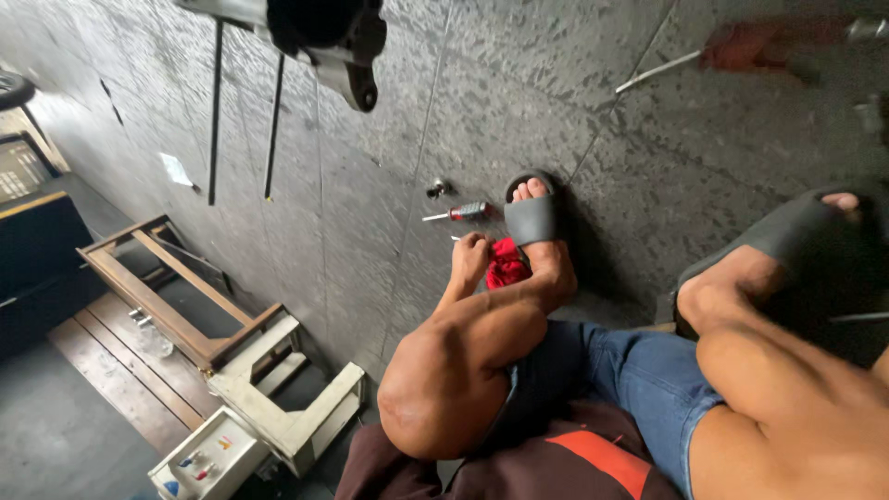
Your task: The person sits on the workshop floor repairing a motorcycle engine crankcase. They use a screwdriver on the engine case, fit a piston with a ring into place by hand, wipe parts with a red cloth, and work on the engine mounted on the floor.
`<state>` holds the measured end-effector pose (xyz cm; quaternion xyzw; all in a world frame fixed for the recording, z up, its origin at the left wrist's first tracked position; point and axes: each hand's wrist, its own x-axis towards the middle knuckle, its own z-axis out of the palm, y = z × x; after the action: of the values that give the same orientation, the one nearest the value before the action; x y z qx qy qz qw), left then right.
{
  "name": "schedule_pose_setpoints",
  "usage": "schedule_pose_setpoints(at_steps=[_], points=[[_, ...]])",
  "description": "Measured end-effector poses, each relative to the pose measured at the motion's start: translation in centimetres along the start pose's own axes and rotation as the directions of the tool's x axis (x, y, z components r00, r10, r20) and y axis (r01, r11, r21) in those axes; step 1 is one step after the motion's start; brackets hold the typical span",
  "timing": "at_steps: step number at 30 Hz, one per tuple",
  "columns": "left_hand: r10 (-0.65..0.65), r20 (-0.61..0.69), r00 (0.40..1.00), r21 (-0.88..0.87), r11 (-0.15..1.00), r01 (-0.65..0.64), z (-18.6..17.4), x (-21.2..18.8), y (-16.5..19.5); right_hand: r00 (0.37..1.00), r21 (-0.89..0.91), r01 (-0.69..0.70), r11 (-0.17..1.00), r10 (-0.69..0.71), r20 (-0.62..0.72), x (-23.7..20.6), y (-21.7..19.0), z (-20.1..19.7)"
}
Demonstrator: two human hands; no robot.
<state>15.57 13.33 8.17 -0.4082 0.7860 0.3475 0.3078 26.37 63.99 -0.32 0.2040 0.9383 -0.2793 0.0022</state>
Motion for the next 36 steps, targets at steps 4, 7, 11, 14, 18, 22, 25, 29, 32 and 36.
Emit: schedule_pose_setpoints(at_steps=[4, 7, 11, 14, 18, 22, 25, 29, 32, 36], points=[[0.194, -0.014, 0.981, 0.099, 0.976, -0.192, -1.1, -0.4, 2.5, 0.962, 0.078, 0.158, 0.984, -0.172, 0.211, 0.9, -6.9, 2.3], [0.184, -0.009, 0.983, 0.041, 0.982, -0.184, -2.7, -0.9, 4.0, 0.933, 0.018, 0.294, 0.956, -0.291, 0.21, 10.7, -10.9, 2.7], [0.061, -0.267, 0.962, -0.003, 0.998, -0.064, -3.3, -2.1, 3.7, 0.884, -0.246, 0.466, 0.85, -0.436, 0.171, 24.8, -12.7, 2.5], [-0.111, -0.517, 0.849, 0.15, 0.964, 0.217, -3.7, -2.4, 0.5, 0.852, -0.508, 0.523, 0.684, -0.42, 0.311, 27.3, -14.6, 1.2], [-0.3, -0.521, 0.799, -0.004, 0.937, 0.349, -3.3, -2.7, -6.0, 0.779, -0.202, 0.463, 0.863, -0.287, 0.558, 27.9, -16.4, -0.6], [-0.302, -0.332, 0.894, -0.134, 0.953, 0.272, -1.8, -1.9, -10.1, 0.746, -0.177, 0.551, 0.815, -0.387, 0.541, 27.9, -17.0, -1.7], [-0.266, -0.448, 0.854, -0.097, 0.964, 0.249, -0.3, -1.4, -11.2, 0.729, -0.168, 0.553, 0.816, -0.376, 0.572, 26.6, -17.5, -1.8], [-0.216, -0.545, 0.81, -0.144, 0.976, 0.163, 0.8, -2.7, -11.1, 0.691, -0.05, 0.595, 0.802, -0.479, 0.541, 24.0, -20.3, -0.7], [-0.001, -0.571, 0.821, 0.01, 1.0, 0.008, 1.7, -5.4, -11.3, 0.715, -0.107, 0.636, 0.764, -0.532, 0.454, 21.7, -22.5, 0.7], [0.138, -0.422, 0.896, 0.066, 0.99, -0.121, 2.0, -8.1, -12.7, 0.749, -0.215, 0.628, 0.748, -0.507, 0.427, 20.0, -24.8, 1.8]])
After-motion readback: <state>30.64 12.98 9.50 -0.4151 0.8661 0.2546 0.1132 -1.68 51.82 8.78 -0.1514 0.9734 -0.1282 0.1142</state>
